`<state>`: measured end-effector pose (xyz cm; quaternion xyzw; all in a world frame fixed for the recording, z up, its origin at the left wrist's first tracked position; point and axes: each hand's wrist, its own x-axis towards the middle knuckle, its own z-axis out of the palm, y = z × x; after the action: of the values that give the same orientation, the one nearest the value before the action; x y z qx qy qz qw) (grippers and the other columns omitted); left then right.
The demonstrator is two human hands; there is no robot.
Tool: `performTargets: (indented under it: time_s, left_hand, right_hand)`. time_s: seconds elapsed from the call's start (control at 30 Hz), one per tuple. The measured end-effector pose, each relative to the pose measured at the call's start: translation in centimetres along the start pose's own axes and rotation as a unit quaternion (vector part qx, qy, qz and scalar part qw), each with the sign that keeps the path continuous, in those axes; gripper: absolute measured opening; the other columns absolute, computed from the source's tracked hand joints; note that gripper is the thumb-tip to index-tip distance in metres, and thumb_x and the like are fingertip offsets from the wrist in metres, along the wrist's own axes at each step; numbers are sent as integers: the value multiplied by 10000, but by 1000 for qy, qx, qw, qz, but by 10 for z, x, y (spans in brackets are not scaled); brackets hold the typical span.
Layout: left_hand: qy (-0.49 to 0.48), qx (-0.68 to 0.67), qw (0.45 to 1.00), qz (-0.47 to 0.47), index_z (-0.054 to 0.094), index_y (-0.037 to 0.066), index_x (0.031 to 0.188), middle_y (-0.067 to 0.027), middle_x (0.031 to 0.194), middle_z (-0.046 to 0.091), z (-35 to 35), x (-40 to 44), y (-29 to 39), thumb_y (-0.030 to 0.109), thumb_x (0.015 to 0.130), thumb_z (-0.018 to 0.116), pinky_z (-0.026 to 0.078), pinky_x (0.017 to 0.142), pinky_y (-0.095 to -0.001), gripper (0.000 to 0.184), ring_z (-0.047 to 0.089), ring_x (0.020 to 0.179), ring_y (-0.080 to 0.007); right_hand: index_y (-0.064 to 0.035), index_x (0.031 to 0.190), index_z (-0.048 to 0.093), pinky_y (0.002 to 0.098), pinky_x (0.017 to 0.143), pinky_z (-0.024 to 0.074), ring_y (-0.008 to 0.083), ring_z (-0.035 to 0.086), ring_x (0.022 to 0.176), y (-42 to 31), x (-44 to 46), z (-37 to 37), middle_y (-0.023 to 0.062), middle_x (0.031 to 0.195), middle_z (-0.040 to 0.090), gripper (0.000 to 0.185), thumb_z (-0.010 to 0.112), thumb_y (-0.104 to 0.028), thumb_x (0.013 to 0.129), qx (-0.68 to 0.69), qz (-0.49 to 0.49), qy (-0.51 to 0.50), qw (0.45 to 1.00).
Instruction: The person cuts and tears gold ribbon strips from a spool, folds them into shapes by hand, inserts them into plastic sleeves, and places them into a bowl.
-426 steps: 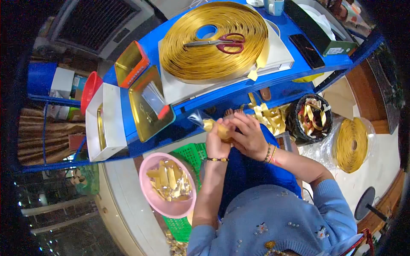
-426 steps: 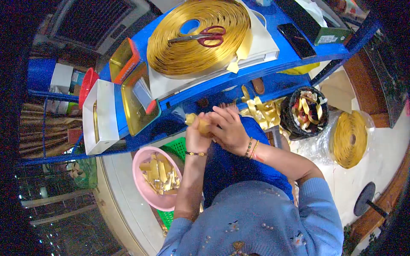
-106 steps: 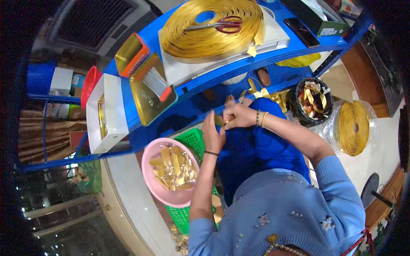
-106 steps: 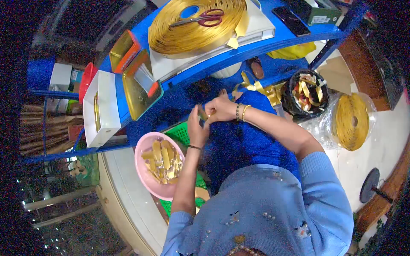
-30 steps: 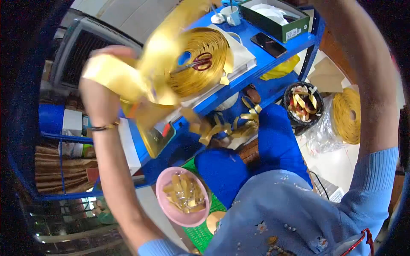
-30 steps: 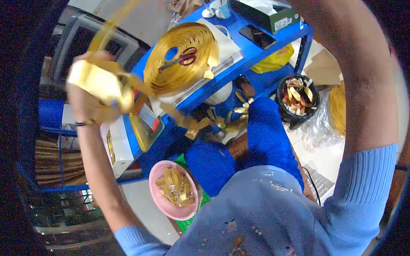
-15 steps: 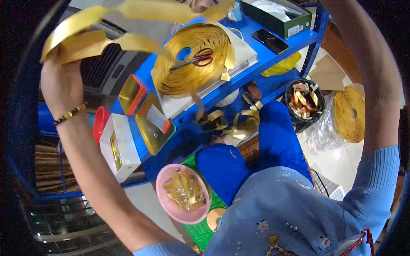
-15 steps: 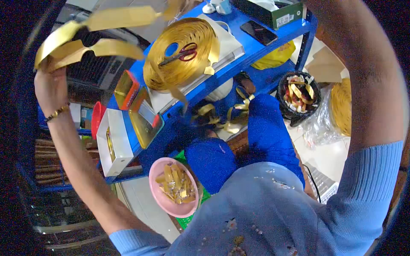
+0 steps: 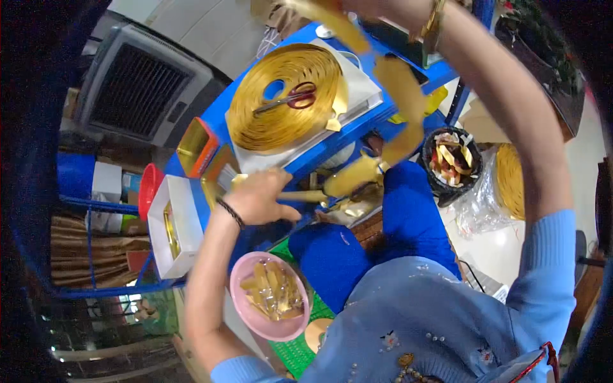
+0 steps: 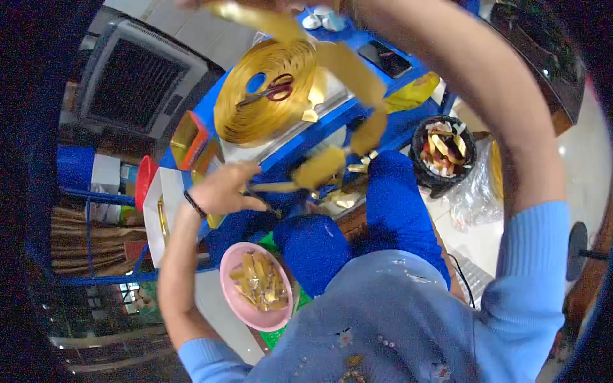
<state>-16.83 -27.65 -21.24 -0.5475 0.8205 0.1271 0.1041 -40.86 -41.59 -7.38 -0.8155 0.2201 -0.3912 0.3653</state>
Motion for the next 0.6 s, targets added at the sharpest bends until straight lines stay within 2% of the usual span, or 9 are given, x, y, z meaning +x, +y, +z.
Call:
performTargets:
  time_s: [0.07,0.1,0.13,0.2,0.27,0.33,0.4,0.47,0.6]
  left_hand:
    - [90,-255,962,-49,536,-53,1093,-221,1054,580,11,0,18,383,781,627,425,890,-377,543,564,994,-311]
    - [158,-415,893,-71,530,-51,1105,-207,1082,575,22,0,17,381,823,581,418,903,-382,518,559,1010,-301]
    - [225,-557,794,-88,524,-49,1116,-193,1109,570,33,3,15,378,864,536,411,916,-387,496,554,1026,-291]
    - [289,-740,607,31,514,-38,1132,-169,1129,559,73,13,17,507,911,335,337,993,-381,614,526,1064,-254]
    - [255,-882,368,146,466,-33,1182,-168,1170,531,103,25,19,537,885,360,323,1005,-400,651,495,1102,-278]
    - [304,-924,198,122,424,-19,1219,-175,1213,494,120,31,33,548,873,378,321,1005,-432,666,461,1135,-324]
    - [305,-895,315,77,433,-5,1206,-227,1219,468,119,29,43,489,889,408,328,997,-465,588,434,1155,-374]
    - [280,-925,233,105,419,-16,1226,-232,1227,463,133,29,36,391,919,409,305,1008,-500,510,427,1162,-372]
    - [342,-864,369,14,442,-43,1184,-225,1158,518,150,26,42,294,935,414,377,961,-453,419,510,1076,-346]
  right_hand:
    - [-79,754,585,209,584,418,76,514,607,43,-6,30,-15,688,562,240,630,-309,799,67,-23,-45,996]
    - [-98,702,566,195,552,382,24,469,610,74,-6,56,-58,635,520,256,715,-303,741,134,-40,-50,989]
    - [-101,706,562,199,549,379,25,460,607,83,-21,71,-60,638,508,249,713,-296,745,138,-29,-59,988]
    - [-91,692,539,199,543,378,21,452,620,102,-52,105,-57,644,508,233,717,-230,751,220,-21,-107,969]
    - [-73,707,525,208,527,381,21,443,608,110,-87,135,-49,672,519,225,720,-179,746,283,64,-154,944]
    - [-70,707,529,209,521,380,25,445,602,122,-121,162,-46,663,520,214,722,-157,739,276,95,-180,939]
    - [-65,671,515,207,512,374,26,447,601,145,-158,193,-41,631,511,225,721,-131,733,265,125,-152,944]
    - [-58,653,500,205,484,358,21,440,572,148,-177,191,-38,589,492,238,717,-109,735,219,112,-172,954]
    - [-28,680,518,224,504,369,38,434,570,162,-209,194,-23,597,509,268,736,-178,721,171,182,-213,945]
